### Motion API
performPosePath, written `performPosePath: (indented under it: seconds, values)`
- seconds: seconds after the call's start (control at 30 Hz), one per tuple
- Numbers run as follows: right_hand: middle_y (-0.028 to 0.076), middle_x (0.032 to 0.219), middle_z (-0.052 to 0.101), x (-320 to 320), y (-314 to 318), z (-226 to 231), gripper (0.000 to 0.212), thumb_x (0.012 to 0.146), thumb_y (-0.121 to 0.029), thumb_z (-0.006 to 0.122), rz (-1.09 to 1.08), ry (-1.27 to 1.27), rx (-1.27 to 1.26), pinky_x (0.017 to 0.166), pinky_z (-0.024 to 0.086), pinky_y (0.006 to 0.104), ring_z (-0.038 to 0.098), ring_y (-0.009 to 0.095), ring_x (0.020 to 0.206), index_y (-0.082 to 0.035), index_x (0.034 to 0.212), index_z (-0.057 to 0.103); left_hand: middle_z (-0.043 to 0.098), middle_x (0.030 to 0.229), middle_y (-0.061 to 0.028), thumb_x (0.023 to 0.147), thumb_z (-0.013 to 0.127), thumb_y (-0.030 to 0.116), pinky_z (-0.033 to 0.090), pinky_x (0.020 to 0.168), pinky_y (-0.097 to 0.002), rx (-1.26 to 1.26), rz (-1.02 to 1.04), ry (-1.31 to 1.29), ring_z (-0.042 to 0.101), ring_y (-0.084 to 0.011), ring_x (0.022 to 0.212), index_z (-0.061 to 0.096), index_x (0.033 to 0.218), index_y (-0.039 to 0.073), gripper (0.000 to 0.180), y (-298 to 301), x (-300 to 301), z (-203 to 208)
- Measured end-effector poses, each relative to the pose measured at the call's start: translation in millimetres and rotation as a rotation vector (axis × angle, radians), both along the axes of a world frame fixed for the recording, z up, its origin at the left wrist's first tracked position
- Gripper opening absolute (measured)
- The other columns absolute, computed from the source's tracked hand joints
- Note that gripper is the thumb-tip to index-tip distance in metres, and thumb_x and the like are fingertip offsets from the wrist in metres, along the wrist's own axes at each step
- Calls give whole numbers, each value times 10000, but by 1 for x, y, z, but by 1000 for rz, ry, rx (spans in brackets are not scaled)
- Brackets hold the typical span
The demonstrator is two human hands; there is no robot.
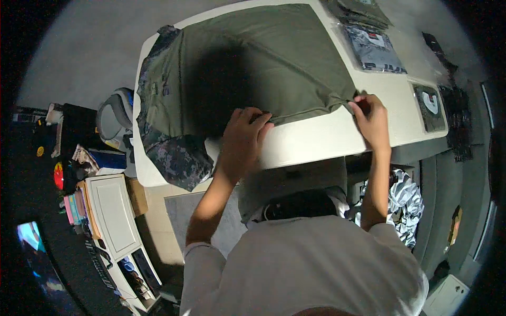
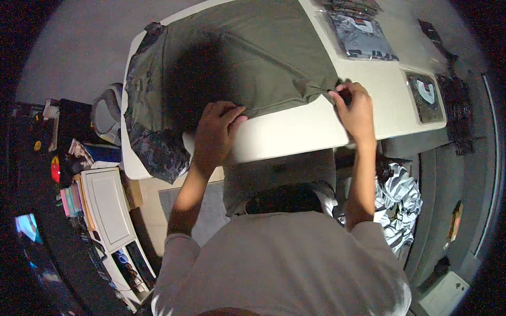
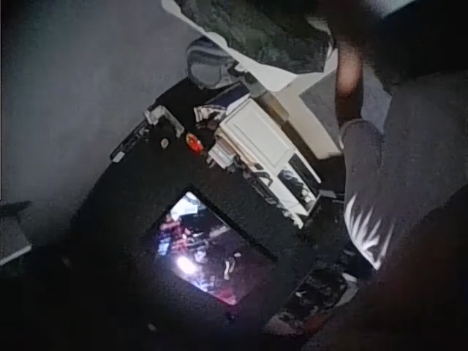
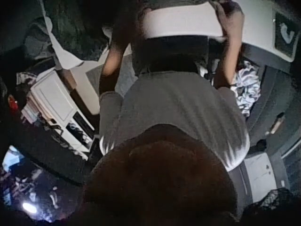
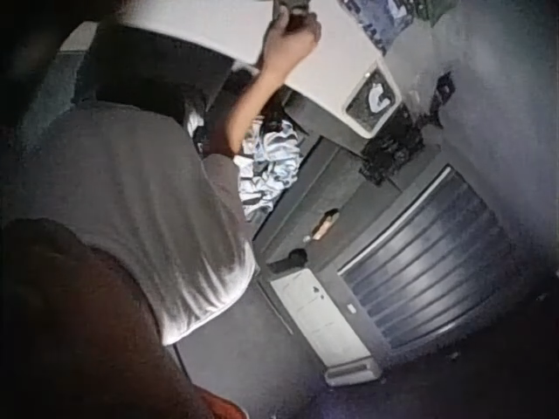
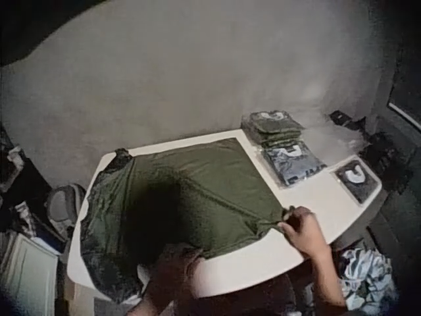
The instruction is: Folding a green t-shirt on a table and preparing a plastic bag.
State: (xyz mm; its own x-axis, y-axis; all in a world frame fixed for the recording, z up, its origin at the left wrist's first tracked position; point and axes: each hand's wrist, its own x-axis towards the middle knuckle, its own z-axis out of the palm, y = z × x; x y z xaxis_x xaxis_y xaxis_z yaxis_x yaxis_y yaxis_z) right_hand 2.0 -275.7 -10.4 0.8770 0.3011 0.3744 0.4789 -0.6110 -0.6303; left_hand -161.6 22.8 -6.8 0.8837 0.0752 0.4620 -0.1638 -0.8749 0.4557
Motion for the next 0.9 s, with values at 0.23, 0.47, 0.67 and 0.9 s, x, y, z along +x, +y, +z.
performPosePath:
  seconds: [0.23, 0.47, 0.67, 0.9]
  values:
    - [195, 867, 674, 7, -8, 2, 253, 898, -191, 752, 18, -12, -33, 720, 496, 422, 640, 359, 790, 32, 896, 631, 664, 951, -90, 851, 757, 170, 511, 849, -423, 90, 87, -34, 613, -309, 961, 731, 948, 79, 135, -5, -15, 2]
    - [144, 812, 684, 13, -25, -1, 243, 968, -196, 690, 67, 127, 115, 673, 493, 361, 626, 250, 701, 41, 949, 636, 646, 941, -79, 854, 728, 122, 509, 811, -422, 234, -11, -224, 621, -292, 932, 700, 955, 94, 109, -10, -26, 1]
    - [-30, 882, 672, 14, -29, -9, 125, 956, -145, 712, 78, 467, 577, 675, 457, 227, 578, 57, 771, -29, 996, 686, 605, 941, -108, 866, 684, 110, 499, 833, -447, 190, -94, -165, 611, -319, 954, 592, 1005, 70, 171, -3, -19, 3]
    - [-22, 964, 646, 12, -34, -1, 197, 914, -15, 716, 347, 592, 888, 658, 432, 187, 542, 35, 779, -37, 1105, 672, 607, 1003, -160, 890, 648, 51, 517, 871, -467, 245, -165, -31, 604, -365, 976, 568, 1150, 53, 272, 0, -11, 3]
